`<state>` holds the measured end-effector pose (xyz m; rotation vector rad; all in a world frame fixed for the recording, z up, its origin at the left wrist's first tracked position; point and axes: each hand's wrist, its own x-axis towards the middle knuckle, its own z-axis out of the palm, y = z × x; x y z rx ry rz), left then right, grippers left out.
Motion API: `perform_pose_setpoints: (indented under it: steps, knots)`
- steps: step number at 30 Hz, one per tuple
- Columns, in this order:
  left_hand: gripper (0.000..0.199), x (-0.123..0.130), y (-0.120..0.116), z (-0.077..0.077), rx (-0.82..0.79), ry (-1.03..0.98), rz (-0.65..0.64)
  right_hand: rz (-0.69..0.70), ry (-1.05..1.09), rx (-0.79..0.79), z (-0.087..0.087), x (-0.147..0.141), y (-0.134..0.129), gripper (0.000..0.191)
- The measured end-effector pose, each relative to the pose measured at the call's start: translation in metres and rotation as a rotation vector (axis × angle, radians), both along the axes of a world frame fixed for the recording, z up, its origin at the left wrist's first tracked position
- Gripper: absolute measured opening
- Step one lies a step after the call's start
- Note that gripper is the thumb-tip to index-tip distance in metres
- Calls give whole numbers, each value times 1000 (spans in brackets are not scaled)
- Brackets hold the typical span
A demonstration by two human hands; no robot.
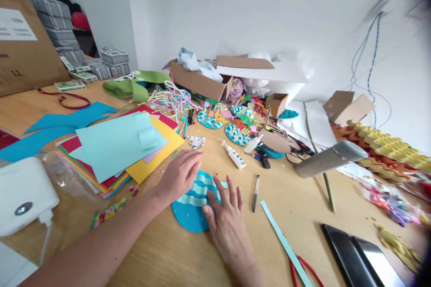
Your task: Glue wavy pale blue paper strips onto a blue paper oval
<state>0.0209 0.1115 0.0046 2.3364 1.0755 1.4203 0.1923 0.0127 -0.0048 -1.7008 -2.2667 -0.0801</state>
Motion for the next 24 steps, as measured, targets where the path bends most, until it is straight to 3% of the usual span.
perform_pose_setpoints:
  steps: [5,13,24]
  knots:
    - [31,-2,1,2,-70,-54,-17,8,16,3,3,-3,4,32]
    - [36,-10,2,11,-311,-318,44,-22,116,10,2,-2,5,30]
    - [38,-8,2,4,-315,-326,28,-27,122,-19,1,-3,1,30]
